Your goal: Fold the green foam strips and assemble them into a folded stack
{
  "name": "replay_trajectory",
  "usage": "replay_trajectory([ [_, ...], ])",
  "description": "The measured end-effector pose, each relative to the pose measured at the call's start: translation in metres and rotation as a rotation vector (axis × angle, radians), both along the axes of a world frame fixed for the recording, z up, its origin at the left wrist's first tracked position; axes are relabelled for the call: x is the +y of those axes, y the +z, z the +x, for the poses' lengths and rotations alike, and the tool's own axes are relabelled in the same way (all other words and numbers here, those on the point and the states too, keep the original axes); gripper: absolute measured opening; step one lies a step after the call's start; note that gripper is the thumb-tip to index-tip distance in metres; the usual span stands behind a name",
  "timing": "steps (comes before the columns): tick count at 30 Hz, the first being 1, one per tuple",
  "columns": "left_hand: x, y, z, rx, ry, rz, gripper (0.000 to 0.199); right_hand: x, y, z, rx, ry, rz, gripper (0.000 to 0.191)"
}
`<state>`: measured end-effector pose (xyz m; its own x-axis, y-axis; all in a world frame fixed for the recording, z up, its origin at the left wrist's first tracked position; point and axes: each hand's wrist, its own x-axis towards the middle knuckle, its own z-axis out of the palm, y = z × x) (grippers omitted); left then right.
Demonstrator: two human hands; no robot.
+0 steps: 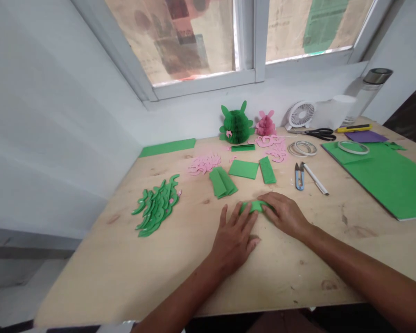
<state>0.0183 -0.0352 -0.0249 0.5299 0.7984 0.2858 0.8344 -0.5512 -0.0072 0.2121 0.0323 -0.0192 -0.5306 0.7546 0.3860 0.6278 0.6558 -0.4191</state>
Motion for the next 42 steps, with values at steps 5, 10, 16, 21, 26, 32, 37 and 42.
replay_trajectory([
  [5,0.004,0.002,0.0,-0.001,0.004,-0.023,0.056,-0.002,0.004,0.005,-0.082,0.013,0.158,0.026],
  [10,0.004,0.001,-0.001,-0.02,0.005,-0.048,0.054,-0.001,0.008,0.004,-0.187,0.044,0.204,0.026],
  [16,-0.001,0.001,0.001,-0.062,-0.018,-0.006,0.049,-0.003,0.013,0.002,-0.25,0.051,0.209,0.023],
  [21,-0.002,-0.001,0.001,-0.065,-0.024,-0.045,0.051,-0.004,0.016,-0.001,-0.242,0.054,0.207,0.022],
  [26,-0.001,-0.001,0.0,-0.057,-0.027,-0.06,0.052,-0.003,0.015,-0.001,-0.245,0.062,0.184,0.02],
  [32,-0.002,0.003,0.0,-0.018,-0.015,-0.097,0.051,-0.002,0.017,-0.002,-0.248,0.072,0.168,0.02],
  [37,-0.002,0.003,0.0,-0.029,-0.001,-0.115,0.051,-0.001,0.016,-0.002,-0.251,0.077,0.173,0.022],
  [42,-0.002,0.003,0.0,-0.04,0.014,-0.13,0.053,-0.001,0.014,-0.004,-0.253,0.072,0.158,0.023],
])
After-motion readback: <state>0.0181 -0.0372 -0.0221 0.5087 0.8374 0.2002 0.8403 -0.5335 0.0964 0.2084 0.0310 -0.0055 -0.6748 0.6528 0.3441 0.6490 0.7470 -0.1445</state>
